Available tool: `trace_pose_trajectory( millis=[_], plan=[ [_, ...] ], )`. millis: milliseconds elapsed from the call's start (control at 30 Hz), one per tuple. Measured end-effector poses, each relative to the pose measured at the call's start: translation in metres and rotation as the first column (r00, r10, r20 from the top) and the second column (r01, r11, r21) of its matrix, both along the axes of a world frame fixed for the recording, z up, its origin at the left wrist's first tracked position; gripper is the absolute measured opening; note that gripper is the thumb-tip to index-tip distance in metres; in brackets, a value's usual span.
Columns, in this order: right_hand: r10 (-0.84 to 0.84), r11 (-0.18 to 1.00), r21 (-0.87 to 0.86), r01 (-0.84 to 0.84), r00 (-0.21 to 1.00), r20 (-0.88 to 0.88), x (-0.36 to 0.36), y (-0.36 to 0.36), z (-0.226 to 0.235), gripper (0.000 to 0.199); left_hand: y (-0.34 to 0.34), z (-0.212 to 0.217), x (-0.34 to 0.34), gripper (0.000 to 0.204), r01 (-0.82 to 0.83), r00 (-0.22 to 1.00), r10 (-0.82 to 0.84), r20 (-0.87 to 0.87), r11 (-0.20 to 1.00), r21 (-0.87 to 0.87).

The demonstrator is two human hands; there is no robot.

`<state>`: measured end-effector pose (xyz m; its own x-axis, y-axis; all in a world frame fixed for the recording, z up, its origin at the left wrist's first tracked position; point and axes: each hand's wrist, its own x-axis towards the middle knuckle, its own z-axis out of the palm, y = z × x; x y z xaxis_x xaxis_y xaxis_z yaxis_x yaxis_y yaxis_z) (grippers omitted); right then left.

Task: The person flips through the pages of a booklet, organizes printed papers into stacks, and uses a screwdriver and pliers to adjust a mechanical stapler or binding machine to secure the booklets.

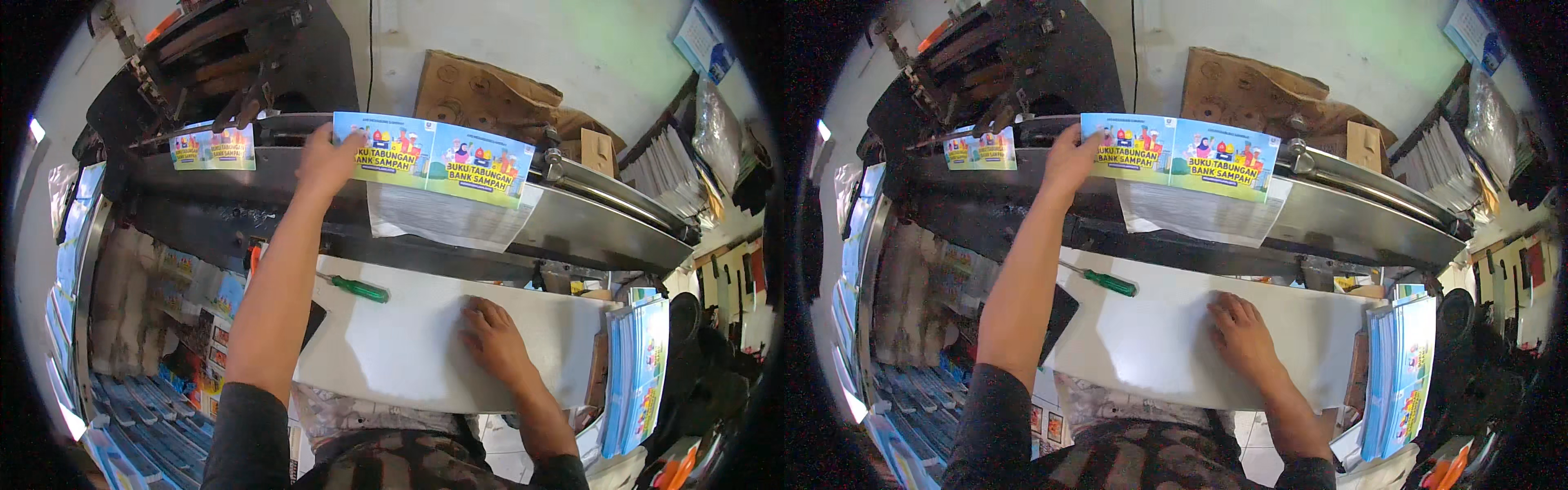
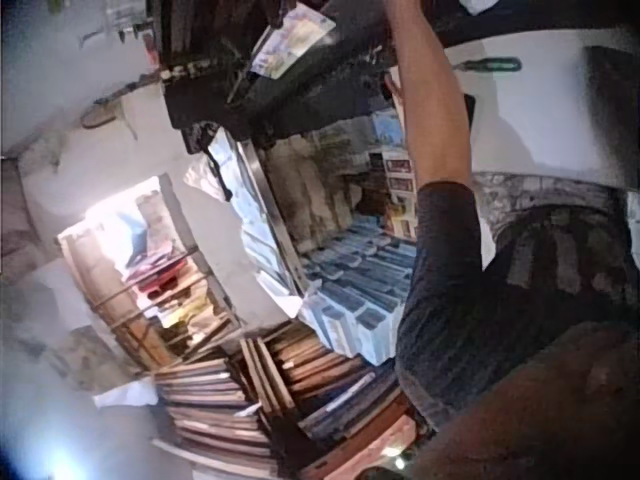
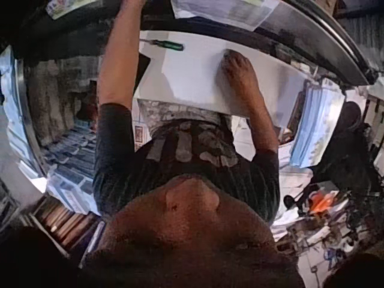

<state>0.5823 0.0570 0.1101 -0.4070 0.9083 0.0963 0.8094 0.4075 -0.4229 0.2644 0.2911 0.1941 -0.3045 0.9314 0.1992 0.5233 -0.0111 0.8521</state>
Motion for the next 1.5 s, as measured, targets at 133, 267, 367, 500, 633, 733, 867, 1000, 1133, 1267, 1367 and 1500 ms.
trace_pose_trajectory(
  millis=[133,267,367,500,633,733,867,1000,1133,1267,1367,1500],
  plan=[
    [-0.02,0.996,0.08,0.033,0.987,-0.16,-0.013,-0.002,-0.016,0.041,-0.007,-0.005,-0.012,0.046,0.121,0.992,-0.125,0.034,0.988,0.091],
    [-0.052,0.988,0.134,0.073,0.986,-0.155,-0.016,-0.005,-0.021,0.04,-0.033,-0.001,-0.044,0.056,-0.068,0.978,0.109,-0.176,0.972,0.224],
    [-0.052,0.988,0.139,0.066,0.994,-0.099,-0.026,-0.004,-0.014,0.038,-0.082,-0.005,-0.093,0.051,-0.057,0.983,0.095,-0.156,0.971,0.234],
    [-0.072,0.985,0.156,0.077,0.997,-0.037,-0.038,-0.006,-0.021,0.033,-0.149,-0.052,-0.184,0.043,-0.287,0.95,0.301,-0.089,0.948,0.142],
    [-0.044,0.977,0.212,0.038,0.999,0.024,-0.031,-0.006,-0.032,0.036,-0.204,-0.098,-0.225,0.043,-0.385,0.922,0.387,0.021,0.921,-0.063],
    [-0.064,0.982,0.181,0.058,0.998,0.028,-0.018,-0.014,-0.034,0.032,-0.226,-0.109,-0.205,0.047,-0.268,0.94,0.314,0.132,0.921,-0.282],
    [-0.095,0.984,0.153,0.091,0.995,0.022,-0.016,-0.033,-0.032,0.026,-0.243,-0.129,-0.189,0.051,-0.215,0.949,0.275,0.154,0.923,-0.32],
    [-0.151,0.985,0.091,0.146,0.987,0.047,-0.027,-0.025,-0.029,0.026,-0.234,-0.116,-0.192,0.054,-0.22,0.968,0.249,0.029,0.901,-0.373],
    [-0.109,0.989,0.107,0.099,0.991,0.084,-0.034,-0.021,-0.028,0.027,-0.234,-0.12,-0.198,0.053,-0.259,0.965,0.257,-0.057,0.894,-0.365],
    [-0.123,0.99,0.083,0.118,0.991,0.051,-0.031,-0.023,-0.03,0.027,-0.234,-0.119,-0.197,0.05,-0.269,0.963,0.254,-0.09,0.894,-0.358],
    [-0.133,0.988,0.082,0.128,0.989,0.058,-0.026,-0.022,-0.033,0.026,-0.233,-0.12,-0.196,0.047,-0.272,0.962,0.252,-0.101,0.899,-0.343],
    [-0.133,0.988,0.094,0.126,0.988,0.077,-0.028,-0.021,-0.03,0.026,-0.232,-0.122,-0.194,0.046,-0.283,0.959,0.262,-0.108,0.899,-0.335]
  ],
)
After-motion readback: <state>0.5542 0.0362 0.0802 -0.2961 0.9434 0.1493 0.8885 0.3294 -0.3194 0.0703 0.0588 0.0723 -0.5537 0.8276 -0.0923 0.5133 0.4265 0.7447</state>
